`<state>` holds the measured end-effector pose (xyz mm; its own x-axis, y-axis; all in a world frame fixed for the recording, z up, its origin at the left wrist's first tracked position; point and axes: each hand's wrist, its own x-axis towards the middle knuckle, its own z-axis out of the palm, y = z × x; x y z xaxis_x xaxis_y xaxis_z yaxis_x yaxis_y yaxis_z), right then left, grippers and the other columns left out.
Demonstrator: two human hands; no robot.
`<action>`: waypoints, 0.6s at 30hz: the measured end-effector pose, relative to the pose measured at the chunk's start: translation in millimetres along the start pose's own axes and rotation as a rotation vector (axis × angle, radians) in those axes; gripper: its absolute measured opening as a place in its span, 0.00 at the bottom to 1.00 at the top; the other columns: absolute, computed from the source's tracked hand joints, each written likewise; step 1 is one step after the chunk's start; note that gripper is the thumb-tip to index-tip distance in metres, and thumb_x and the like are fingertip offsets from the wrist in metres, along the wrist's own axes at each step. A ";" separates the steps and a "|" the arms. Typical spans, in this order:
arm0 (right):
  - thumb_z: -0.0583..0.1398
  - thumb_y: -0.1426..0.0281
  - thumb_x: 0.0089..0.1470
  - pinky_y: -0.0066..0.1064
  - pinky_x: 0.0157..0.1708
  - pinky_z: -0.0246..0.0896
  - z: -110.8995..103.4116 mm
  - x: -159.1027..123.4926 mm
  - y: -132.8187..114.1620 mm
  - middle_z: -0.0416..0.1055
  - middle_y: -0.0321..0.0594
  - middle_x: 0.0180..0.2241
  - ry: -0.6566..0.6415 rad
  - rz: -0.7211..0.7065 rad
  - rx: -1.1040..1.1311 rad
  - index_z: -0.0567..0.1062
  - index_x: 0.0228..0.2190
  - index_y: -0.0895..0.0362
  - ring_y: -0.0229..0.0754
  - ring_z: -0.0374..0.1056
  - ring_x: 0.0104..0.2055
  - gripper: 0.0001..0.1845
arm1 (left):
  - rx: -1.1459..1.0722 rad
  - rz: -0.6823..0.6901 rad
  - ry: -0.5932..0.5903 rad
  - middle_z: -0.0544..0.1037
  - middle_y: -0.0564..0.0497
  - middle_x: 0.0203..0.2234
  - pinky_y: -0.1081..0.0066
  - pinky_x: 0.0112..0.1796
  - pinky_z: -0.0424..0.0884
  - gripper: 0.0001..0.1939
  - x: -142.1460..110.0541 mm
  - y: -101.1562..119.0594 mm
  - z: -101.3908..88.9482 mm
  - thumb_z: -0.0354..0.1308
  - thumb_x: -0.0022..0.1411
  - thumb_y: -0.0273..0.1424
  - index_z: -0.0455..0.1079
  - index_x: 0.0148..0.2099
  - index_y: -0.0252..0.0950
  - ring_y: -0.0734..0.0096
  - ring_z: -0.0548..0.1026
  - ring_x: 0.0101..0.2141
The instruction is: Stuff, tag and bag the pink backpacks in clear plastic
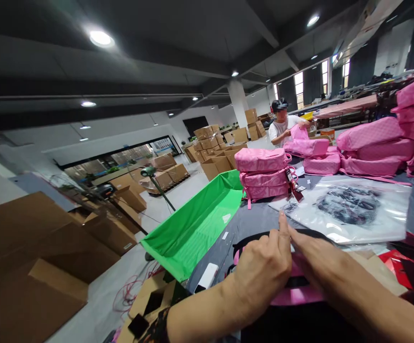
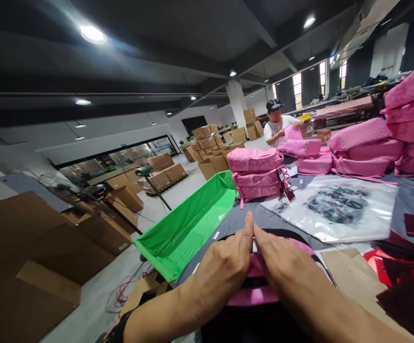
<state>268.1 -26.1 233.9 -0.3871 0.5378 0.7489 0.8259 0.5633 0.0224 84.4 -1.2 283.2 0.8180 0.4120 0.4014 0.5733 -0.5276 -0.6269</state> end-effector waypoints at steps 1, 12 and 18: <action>0.48 0.84 0.56 0.31 0.36 0.77 5.8 14.6 -0.5 0.82 0.47 0.42 -0.028 -0.009 -0.002 0.72 0.56 0.62 0.43 0.79 0.38 0.29 | -0.001 -0.020 0.002 0.75 0.50 0.29 0.76 0.19 0.67 0.28 4.7 -0.1 1.4 0.54 0.62 0.18 0.62 0.64 0.14 0.73 0.76 0.23; 0.47 0.85 0.58 0.29 0.18 0.62 25.5 54.8 36.5 0.79 0.43 0.26 0.114 -0.310 -0.092 0.77 0.37 0.62 0.40 0.73 0.20 0.21 | -0.910 -0.392 -0.148 0.74 0.36 0.56 0.66 0.40 0.78 0.48 -6.4 -28.6 12.9 0.64 0.63 0.34 0.42 0.75 0.33 0.62 0.80 0.43; 0.46 0.81 0.65 0.26 0.25 0.68 19.9 39.9 42.8 0.82 0.42 0.35 0.173 -0.316 -0.094 0.77 0.46 0.59 0.39 0.78 0.29 0.21 | -2.218 -0.794 -0.615 0.80 0.44 0.32 0.71 0.39 0.72 0.28 15.6 -65.6 42.8 0.47 0.72 0.48 0.75 0.42 0.28 0.72 0.76 0.31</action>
<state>279.8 31.9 251.6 -0.5605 0.2282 0.7961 0.7140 0.6201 0.3250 57.5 71.6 302.0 0.6521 0.6970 -0.2983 0.1534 0.2640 0.9522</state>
